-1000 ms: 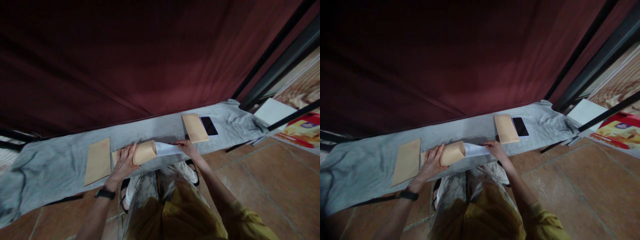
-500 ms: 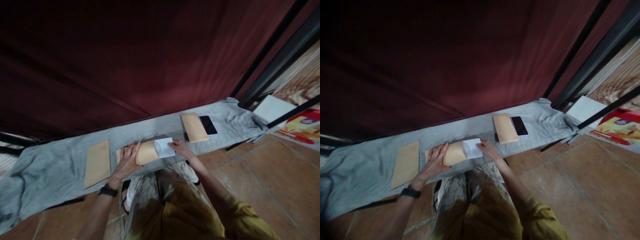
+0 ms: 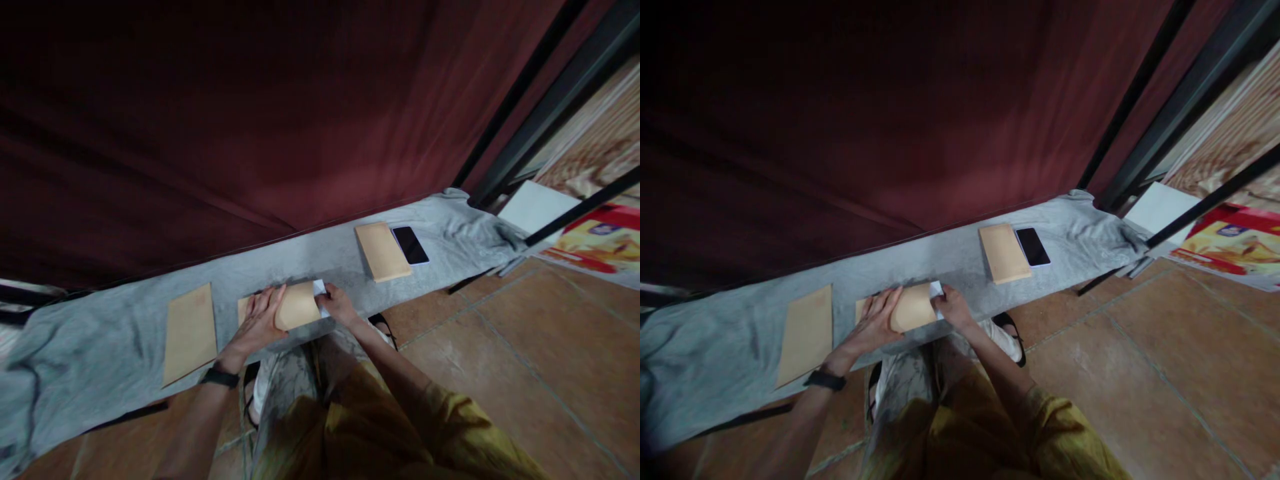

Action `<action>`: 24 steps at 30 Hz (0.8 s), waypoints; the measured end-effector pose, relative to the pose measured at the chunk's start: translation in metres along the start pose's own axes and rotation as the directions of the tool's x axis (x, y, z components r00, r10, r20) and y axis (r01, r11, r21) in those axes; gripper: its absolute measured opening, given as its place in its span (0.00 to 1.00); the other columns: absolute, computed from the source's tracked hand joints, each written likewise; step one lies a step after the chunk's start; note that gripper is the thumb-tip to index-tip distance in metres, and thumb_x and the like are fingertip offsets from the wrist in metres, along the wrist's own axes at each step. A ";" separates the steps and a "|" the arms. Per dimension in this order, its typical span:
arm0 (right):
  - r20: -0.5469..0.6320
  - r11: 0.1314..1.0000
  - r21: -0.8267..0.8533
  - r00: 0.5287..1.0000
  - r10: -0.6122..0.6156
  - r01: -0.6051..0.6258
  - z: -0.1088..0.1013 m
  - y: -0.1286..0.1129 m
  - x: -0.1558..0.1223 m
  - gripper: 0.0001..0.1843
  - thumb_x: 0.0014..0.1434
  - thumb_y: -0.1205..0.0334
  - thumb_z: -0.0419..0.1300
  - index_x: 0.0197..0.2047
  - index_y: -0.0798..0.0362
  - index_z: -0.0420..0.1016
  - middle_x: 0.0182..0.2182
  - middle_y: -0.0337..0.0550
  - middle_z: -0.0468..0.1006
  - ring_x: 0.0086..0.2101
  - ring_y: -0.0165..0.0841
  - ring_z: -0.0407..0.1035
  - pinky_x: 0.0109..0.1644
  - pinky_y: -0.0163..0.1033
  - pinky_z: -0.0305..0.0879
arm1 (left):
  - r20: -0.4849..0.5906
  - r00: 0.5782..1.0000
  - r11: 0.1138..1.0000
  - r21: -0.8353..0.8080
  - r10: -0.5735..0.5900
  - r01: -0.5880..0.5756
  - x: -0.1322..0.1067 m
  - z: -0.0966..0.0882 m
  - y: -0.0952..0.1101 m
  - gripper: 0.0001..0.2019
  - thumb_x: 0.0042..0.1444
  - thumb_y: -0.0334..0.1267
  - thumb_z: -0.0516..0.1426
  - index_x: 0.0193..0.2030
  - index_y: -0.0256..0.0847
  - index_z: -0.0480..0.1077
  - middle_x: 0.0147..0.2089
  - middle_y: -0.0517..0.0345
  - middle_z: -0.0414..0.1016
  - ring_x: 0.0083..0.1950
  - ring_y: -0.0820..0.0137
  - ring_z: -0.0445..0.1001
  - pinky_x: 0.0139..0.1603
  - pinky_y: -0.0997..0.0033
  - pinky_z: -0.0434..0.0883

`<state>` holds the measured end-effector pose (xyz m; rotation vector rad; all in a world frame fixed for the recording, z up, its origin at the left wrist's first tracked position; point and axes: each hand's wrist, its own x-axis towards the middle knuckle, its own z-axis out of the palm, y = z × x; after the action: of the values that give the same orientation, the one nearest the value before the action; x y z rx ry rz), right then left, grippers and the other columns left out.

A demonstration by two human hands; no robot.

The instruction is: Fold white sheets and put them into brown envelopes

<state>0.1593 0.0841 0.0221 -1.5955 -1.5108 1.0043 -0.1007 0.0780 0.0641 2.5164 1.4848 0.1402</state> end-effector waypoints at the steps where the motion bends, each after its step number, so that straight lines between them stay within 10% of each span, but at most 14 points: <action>1: -0.029 1.000 0.002 1.000 0.012 -0.012 -0.001 0.001 -0.001 0.07 0.59 0.65 0.60 0.34 0.51 0.80 0.26 0.38 0.77 0.29 0.32 0.70 0.34 0.34 0.62 | -0.004 1.000 1.000 -0.010 -0.001 0.001 0.000 0.001 -0.001 0.60 0.45 0.46 0.69 0.78 0.46 0.37 0.74 0.40 0.54 0.76 0.44 0.51 0.75 0.37 0.45; 7: -0.144 0.999 0.035 0.990 -0.001 0.006 -0.002 0.005 -0.007 0.06 0.57 0.63 0.64 0.31 0.51 0.83 0.36 0.44 0.81 0.41 0.35 0.75 0.47 0.36 0.68 | 0.002 1.000 1.000 -0.017 -0.002 0.002 0.002 0.005 -0.002 0.61 0.44 0.44 0.69 0.78 0.46 0.36 0.74 0.39 0.54 0.76 0.44 0.51 0.75 0.36 0.44; 24: -0.148 0.986 0.145 0.983 0.107 -0.085 0.014 0.001 -0.012 0.05 0.53 0.70 0.61 0.30 0.51 0.78 0.29 0.40 0.82 0.32 0.35 0.75 0.37 0.35 0.67 | 0.006 0.999 0.999 -0.030 0.036 -0.036 0.006 0.005 0.002 0.60 0.44 0.45 0.68 0.78 0.49 0.36 0.75 0.41 0.52 0.76 0.44 0.50 0.75 0.36 0.45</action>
<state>0.1476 0.0723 0.0155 -1.6209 -1.2432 0.9912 -0.0949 0.0819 0.0594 2.5183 1.4253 0.1584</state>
